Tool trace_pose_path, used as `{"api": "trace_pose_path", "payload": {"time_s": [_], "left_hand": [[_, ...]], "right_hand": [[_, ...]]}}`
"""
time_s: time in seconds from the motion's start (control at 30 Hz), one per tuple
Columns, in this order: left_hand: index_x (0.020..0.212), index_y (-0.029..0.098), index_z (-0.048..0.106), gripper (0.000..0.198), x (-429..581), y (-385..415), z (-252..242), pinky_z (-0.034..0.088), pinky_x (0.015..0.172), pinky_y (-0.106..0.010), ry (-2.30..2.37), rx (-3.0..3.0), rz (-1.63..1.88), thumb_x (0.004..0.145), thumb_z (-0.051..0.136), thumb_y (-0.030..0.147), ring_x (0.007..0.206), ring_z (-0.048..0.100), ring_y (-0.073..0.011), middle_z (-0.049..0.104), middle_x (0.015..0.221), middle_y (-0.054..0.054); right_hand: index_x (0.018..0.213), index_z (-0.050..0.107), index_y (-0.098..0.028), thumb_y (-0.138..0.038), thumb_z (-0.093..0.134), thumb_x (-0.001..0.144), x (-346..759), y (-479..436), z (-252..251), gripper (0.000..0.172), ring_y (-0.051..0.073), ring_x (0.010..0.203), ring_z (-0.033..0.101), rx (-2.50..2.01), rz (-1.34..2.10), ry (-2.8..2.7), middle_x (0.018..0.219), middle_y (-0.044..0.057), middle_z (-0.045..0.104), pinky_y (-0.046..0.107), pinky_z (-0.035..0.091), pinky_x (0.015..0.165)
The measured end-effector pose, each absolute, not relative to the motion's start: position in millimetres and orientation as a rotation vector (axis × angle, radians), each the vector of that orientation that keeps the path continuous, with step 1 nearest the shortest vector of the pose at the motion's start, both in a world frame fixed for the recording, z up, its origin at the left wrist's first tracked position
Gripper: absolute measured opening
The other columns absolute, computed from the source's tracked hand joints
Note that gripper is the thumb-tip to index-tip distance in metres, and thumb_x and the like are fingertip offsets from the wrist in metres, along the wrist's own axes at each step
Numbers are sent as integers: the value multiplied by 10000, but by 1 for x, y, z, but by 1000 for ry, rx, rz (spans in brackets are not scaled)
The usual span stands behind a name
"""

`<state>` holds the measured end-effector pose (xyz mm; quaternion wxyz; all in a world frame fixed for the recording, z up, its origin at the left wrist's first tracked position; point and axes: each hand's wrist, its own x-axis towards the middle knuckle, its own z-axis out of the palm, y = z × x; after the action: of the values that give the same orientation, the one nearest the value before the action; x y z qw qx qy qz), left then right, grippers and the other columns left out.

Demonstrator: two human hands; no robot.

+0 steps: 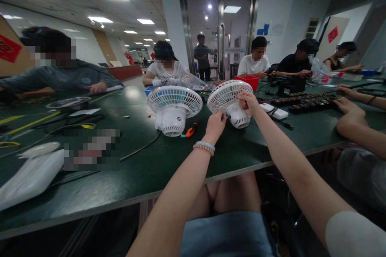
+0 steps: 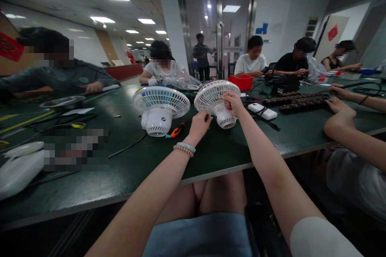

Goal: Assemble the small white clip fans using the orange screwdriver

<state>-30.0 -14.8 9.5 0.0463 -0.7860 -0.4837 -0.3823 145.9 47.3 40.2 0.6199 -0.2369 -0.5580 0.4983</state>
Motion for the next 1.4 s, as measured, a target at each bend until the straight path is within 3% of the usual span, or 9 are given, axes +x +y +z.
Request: {"api": "trace_pose_path", "payload": {"time_s": [0.6,0.9,1.4], "left_hand": [[884,159,642,143,-30,-10,6,441,809,-269,-1498,-2417,-1071,787,553,214,837,572,-155,640,909,-69],[1101,176,607,306,-27,-9,1,442,836,-271,-1472,-2475,-945,850,438,225,881,566,-157,594,961,-80],[971,159,607,202,-22,-7,1,423,908,-287,-1405,-2503,-1131,806,493,136,968,545,-154,591,1018,-67]], "right_hand": [[644,520,-185,-256,649,587,146,45,41,159,23,271,203,-538,1155,-1294,315,-118,330,176,111,308],[635,515,-191,-273,656,579,145,43,42,172,25,269,197,-559,1144,-1300,312,-118,322,179,115,307],[640,514,-192,-276,644,593,145,45,41,162,26,268,195,-556,1120,-1312,317,-117,320,184,115,309]]}}
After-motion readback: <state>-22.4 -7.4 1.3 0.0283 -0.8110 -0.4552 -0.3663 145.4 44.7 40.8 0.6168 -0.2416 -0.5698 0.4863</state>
